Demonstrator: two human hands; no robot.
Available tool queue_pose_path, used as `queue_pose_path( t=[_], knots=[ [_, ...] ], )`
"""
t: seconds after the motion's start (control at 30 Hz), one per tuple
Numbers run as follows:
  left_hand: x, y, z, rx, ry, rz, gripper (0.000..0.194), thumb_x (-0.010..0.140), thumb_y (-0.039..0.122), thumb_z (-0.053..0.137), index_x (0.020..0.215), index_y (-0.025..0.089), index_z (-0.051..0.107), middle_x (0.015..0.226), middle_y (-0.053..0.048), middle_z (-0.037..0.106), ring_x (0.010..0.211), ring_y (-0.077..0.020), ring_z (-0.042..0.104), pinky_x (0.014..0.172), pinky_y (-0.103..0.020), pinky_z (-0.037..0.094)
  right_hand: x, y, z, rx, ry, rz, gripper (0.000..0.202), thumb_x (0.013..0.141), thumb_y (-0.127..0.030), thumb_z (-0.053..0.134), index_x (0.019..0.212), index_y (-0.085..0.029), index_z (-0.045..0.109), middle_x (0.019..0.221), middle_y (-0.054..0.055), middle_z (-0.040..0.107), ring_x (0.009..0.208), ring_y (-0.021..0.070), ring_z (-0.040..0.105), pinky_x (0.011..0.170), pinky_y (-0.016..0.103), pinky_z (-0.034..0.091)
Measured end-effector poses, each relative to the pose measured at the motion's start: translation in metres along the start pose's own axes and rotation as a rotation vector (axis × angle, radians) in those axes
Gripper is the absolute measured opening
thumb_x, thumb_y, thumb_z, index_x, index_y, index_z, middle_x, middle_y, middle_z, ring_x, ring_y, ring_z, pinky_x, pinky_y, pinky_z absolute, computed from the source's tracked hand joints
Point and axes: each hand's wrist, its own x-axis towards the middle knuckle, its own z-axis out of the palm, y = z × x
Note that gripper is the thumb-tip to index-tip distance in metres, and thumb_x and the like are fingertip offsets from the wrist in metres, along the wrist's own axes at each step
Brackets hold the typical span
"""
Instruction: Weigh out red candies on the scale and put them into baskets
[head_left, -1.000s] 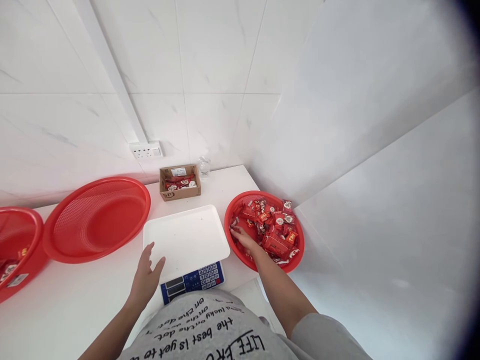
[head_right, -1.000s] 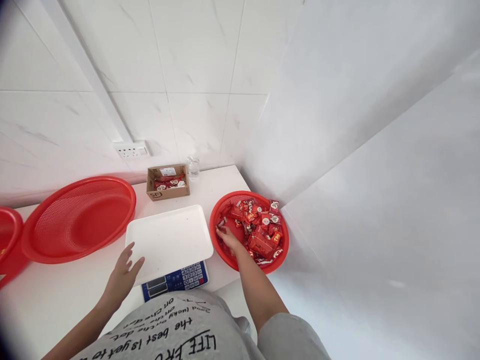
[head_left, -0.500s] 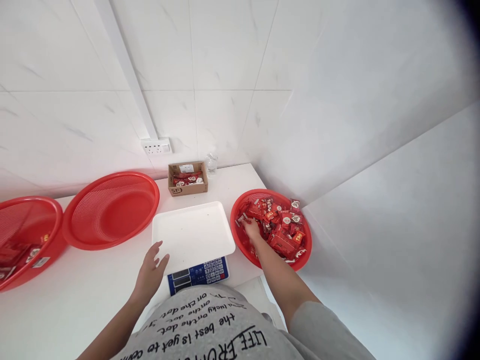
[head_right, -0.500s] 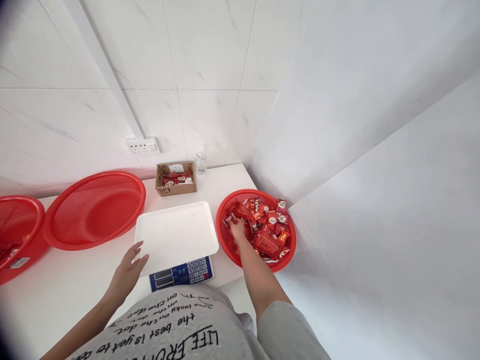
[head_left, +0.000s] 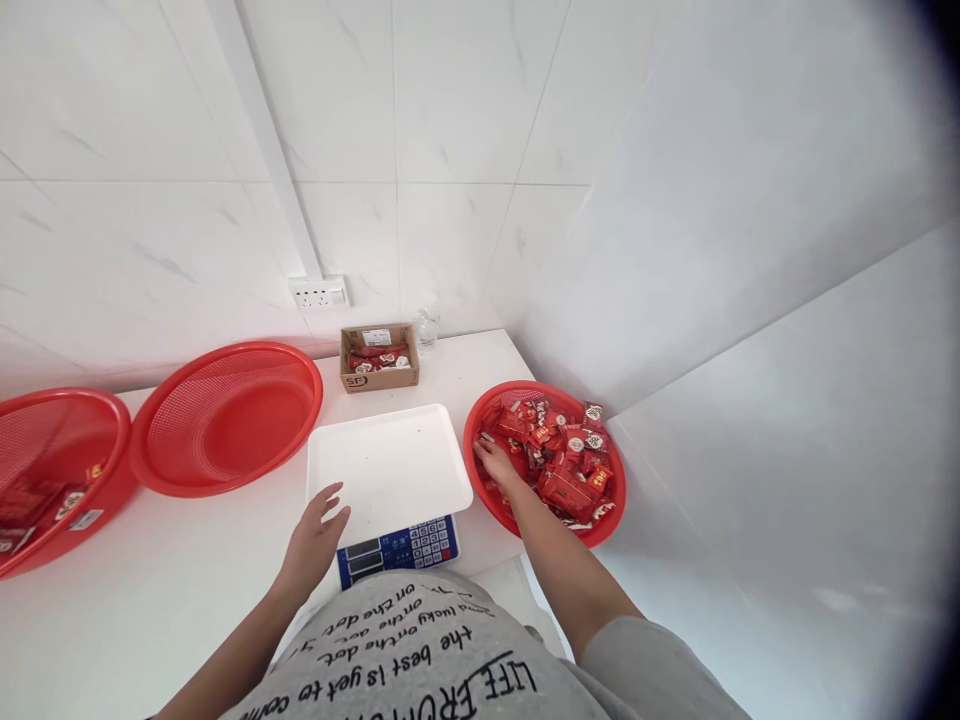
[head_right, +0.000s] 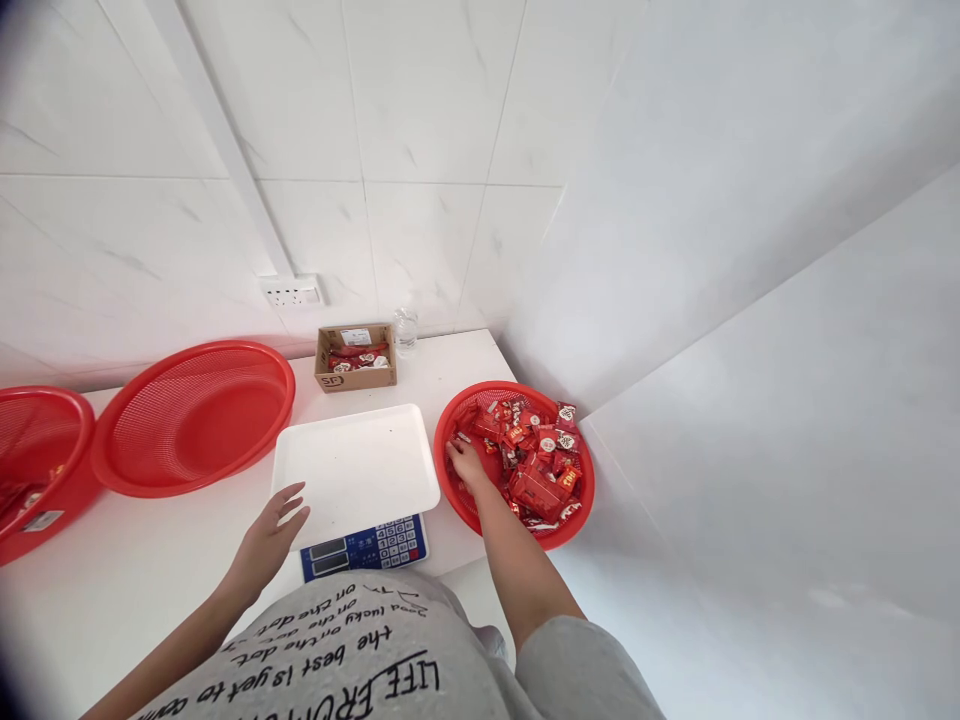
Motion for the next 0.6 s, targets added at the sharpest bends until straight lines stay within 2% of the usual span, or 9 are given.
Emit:
queue_pose_path(
  t=[0.13, 0.23, 0.33, 0.47, 0.6],
  knots=[
    [0.002, 0.003, 0.003, -0.002, -0.044, 0.021, 0.047, 0.078, 0.041, 0.048, 0.121, 0.021, 0.049, 0.124, -0.012, 0.056, 0.118, -0.024, 0.051, 0.092, -0.037, 0.046, -0.006, -0.007, -0.002, 0.091, 0.046, 0.088, 0.043, 0.079, -0.038, 0.054, 0.119, -0.024, 0.052, 0.118, 0.009, 0.061, 0.097, 0.0201, 0.061, 0.076, 0.033, 0.051],
    [0.003, 0.004, 0.004, 0.013, -0.076, 0.035, 0.049, 0.077, 0.042, 0.048, 0.121, 0.021, 0.049, 0.122, -0.012, 0.057, 0.116, -0.024, 0.053, 0.09, -0.037, 0.047, -0.007, -0.012, -0.003, 0.157, 0.003, 0.15, 0.046, 0.08, -0.043, 0.052, 0.123, -0.027, 0.048, 0.111, 0.008, 0.064, 0.086, 0.0193, 0.064, 0.067, 0.033, 0.052],
    [0.004, 0.003, 0.003, 0.029, -0.093, 0.056, 0.049, 0.075, 0.044, 0.048, 0.118, 0.02, 0.05, 0.122, -0.012, 0.058, 0.113, -0.0238, 0.055, 0.089, -0.036, 0.048, -0.01, -0.015, -0.004, 0.198, -0.058, 0.198, 0.047, 0.077, -0.047, 0.057, 0.12, -0.03, 0.051, 0.104, 0.005, 0.066, 0.076, 0.0185, 0.065, 0.059, 0.032, 0.051],
    [0.005, 0.0, 0.002, 0.038, -0.1, 0.051, 0.049, 0.073, 0.046, 0.05, 0.115, 0.02, 0.053, 0.116, -0.011, 0.062, 0.109, -0.0244, 0.058, 0.086, -0.036, 0.05, -0.016, -0.015, -0.006, 0.25, -0.142, 0.256, 0.042, 0.075, -0.051, 0.059, 0.111, -0.029, 0.056, 0.101, 0.004, 0.067, 0.074, 0.0163, 0.063, 0.058, 0.029, 0.051],
    [0.007, 0.001, 0.005, 0.045, -0.117, 0.081, 0.046, 0.074, 0.045, 0.049, 0.112, 0.02, 0.054, 0.117, -0.01, 0.062, 0.107, -0.0239, 0.059, 0.085, -0.036, 0.051, -0.019, -0.014, -0.006, 0.225, -0.134, 0.259, 0.031, 0.074, -0.04, 0.06, 0.099, -0.022, 0.062, 0.094, 0.006, 0.068, 0.07, 0.0151, 0.062, 0.057, 0.027, 0.05]
  ],
)
